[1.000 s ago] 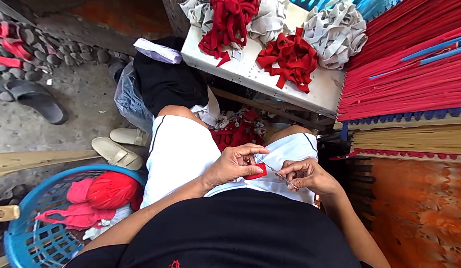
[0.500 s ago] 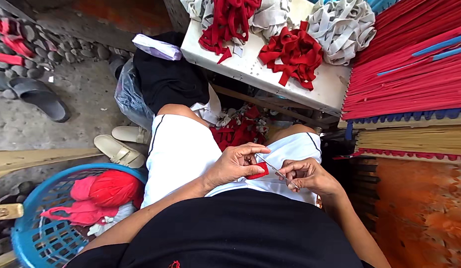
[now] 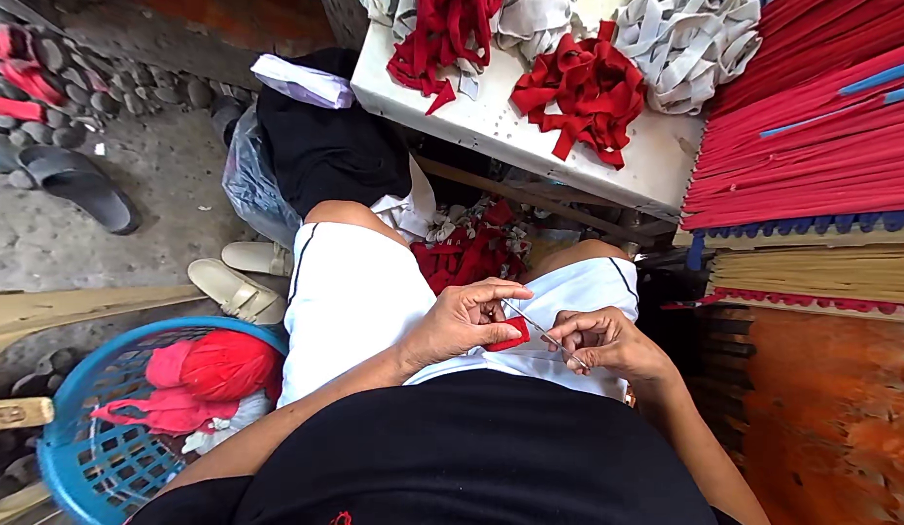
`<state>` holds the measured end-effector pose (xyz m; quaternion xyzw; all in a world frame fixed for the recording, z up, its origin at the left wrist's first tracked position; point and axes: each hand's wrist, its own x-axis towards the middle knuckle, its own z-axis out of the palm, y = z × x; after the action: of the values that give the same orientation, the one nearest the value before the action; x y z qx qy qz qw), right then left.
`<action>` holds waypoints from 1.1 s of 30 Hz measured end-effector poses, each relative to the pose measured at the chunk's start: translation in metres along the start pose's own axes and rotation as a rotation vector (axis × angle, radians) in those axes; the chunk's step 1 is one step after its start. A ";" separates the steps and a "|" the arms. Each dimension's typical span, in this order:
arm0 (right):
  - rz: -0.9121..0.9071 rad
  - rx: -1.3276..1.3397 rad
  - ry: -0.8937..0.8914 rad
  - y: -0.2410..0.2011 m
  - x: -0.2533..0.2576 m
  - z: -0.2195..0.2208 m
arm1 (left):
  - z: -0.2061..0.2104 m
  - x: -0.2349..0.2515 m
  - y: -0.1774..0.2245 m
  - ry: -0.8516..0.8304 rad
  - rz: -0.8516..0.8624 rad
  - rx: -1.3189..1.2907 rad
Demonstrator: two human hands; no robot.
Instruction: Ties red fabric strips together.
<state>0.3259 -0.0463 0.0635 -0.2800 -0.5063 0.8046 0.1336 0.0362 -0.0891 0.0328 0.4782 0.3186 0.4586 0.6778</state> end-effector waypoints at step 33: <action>0.058 -0.699 1.004 -0.073 0.033 -0.114 | -0.003 0.007 -0.013 0.046 -0.103 -0.091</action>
<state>0.3615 0.0873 0.0801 -0.6659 -0.6077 0.3639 0.2342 0.0405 -0.0833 0.0194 0.4191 0.3371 0.4481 0.7141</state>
